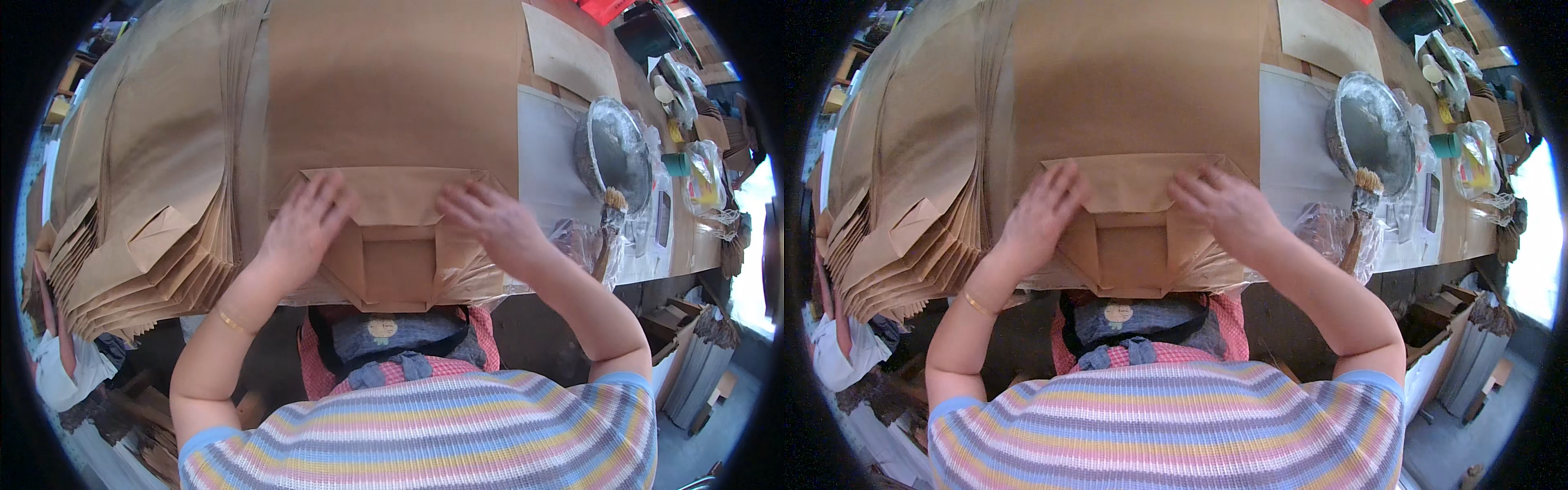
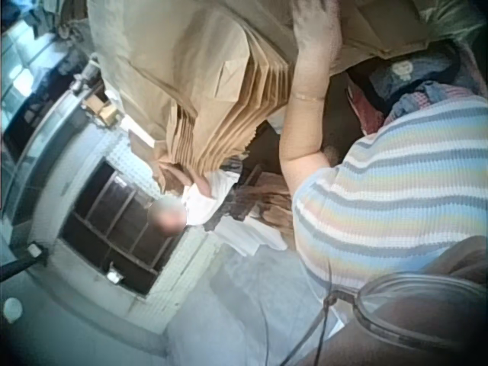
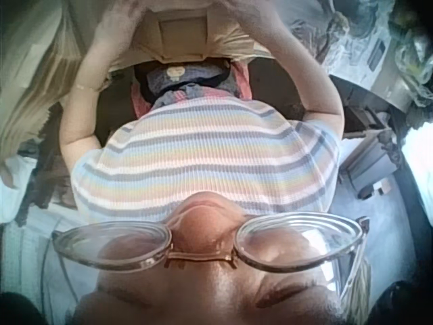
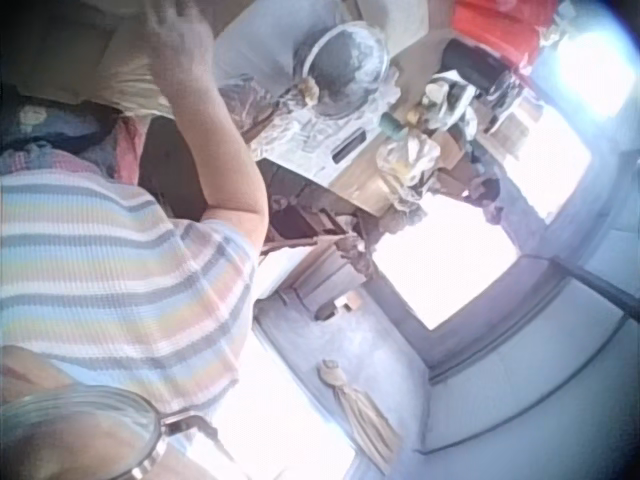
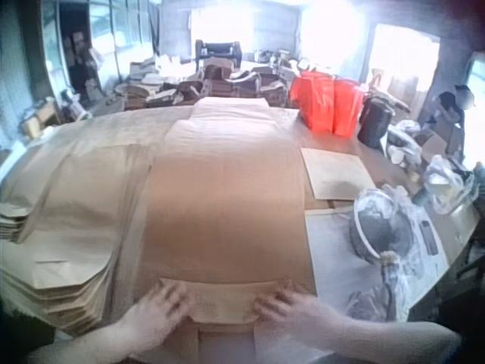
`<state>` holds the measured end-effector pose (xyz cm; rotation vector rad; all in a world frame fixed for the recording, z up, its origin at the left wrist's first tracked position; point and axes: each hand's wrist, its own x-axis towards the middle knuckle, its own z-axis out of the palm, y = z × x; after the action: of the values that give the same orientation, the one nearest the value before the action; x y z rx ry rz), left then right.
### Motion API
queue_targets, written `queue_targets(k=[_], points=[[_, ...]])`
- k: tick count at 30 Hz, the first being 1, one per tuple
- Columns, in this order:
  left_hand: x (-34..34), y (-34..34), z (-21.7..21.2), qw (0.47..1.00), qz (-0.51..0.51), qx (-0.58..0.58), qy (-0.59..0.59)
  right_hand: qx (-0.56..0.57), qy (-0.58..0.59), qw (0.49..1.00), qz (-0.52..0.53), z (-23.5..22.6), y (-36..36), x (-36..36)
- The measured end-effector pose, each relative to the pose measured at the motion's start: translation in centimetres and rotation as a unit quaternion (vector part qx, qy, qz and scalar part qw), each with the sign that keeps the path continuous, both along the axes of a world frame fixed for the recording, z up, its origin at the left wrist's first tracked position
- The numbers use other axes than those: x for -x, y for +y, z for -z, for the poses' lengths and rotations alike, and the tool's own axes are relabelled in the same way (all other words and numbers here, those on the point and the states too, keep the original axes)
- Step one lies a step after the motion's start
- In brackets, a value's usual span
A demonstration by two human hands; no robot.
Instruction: The person repeatedly folds the top flap of a brown paper bag, applies glue with a brush to the flap, and presses it down to seal. They then place the finished bag on a stack and repeat the process with a new bag from a pile.
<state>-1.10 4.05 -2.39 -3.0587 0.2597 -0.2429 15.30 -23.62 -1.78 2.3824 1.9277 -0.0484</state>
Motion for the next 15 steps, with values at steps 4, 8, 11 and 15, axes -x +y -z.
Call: queue_targets(k=[4, 8, 11, 15], points=[[1.1, -0.8, -1.0, 0.992, 0.054, 0.062, 0.093, 0.011, 0.063, 0.998, 0.002, -0.5, -0.6, 0.9], [0.8, 0.7, -0.7, 0.954, 0.049, 0.248, 0.159, -0.094, 0.179, 0.978, 0.041, -1.1, -1.3, 0.8], [1.2, 0.7, -0.6, 0.883, -0.004, 0.423, 0.202, -0.056, 0.204, 0.966, 0.147, 0.5, -4.8, 3.1], [1.4, 0.5, -0.7, 0.919, 0.081, 0.332, 0.194, -0.139, 0.158, 0.970, 0.123, 0.7, -2.6, 6.5]])
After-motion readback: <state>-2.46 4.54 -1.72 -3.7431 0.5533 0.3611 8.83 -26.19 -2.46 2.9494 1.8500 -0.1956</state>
